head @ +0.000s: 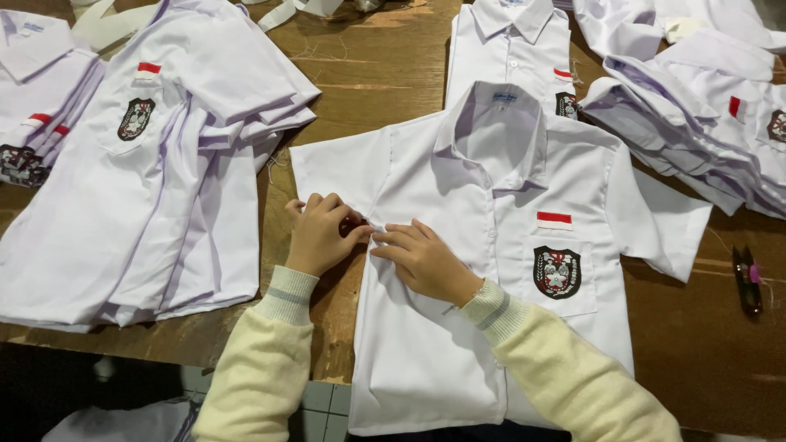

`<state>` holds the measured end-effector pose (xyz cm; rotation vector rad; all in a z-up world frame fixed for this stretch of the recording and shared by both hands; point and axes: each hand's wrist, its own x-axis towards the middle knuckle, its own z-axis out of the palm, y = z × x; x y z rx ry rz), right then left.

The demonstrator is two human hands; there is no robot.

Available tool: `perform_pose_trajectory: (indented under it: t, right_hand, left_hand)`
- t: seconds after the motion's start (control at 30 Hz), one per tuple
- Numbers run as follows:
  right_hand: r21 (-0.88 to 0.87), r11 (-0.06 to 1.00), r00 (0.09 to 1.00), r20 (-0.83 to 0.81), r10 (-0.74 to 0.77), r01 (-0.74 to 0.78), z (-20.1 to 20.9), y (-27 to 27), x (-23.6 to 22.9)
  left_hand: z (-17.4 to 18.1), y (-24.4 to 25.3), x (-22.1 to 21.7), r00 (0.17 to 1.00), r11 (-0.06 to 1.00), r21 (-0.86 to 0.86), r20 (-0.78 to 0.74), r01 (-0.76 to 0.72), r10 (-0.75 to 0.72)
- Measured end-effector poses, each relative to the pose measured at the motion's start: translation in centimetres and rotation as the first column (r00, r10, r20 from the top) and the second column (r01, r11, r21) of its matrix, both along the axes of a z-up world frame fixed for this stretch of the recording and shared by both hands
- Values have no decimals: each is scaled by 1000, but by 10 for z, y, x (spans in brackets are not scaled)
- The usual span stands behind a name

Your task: Folding white school shirts and trimming loose threads with snips on a factory work table.

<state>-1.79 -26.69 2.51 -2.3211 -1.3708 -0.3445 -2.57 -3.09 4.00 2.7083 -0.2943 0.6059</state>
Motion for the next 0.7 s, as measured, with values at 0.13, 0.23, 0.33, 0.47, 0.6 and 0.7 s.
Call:
perform_pose_trajectory:
  t: [0.13, 0.23, 0.33, 0.47, 0.6, 0.7]
  right_hand:
    - [-13, 1000, 1000, 15, -11, 12, -8, -1, 3]
    - [-11, 1000, 1000, 3, -15, 15, -8, -1, 3]
    - [-11, 1000, 1000, -12, -10, 10, -5, 1, 0]
    - [-52, 998, 999, 32, -25, 26, -9, 2, 2]
    - [-83, 996, 999, -41, -32, 28, -11, 0, 4]
    - [-79, 997, 997, -73, -27, 21, -9, -1, 4]
  left_hand:
    - [-6, -10, 0, 999, 999, 18, 23, -42, 42]
    - [-12, -10, 3, 998, 997, -40, -4, -60, 60]
    - [-19, -6, 6, 996, 994, -83, -64, -73, 68]
    - [-16, -5, 7, 993, 990, -133, -111, -56, 41]
    - [-18, -2, 9, 992, 986, -162, -123, -46, 26]
    - [-18, 1, 9, 994, 983, -184, -109, 5, -26]
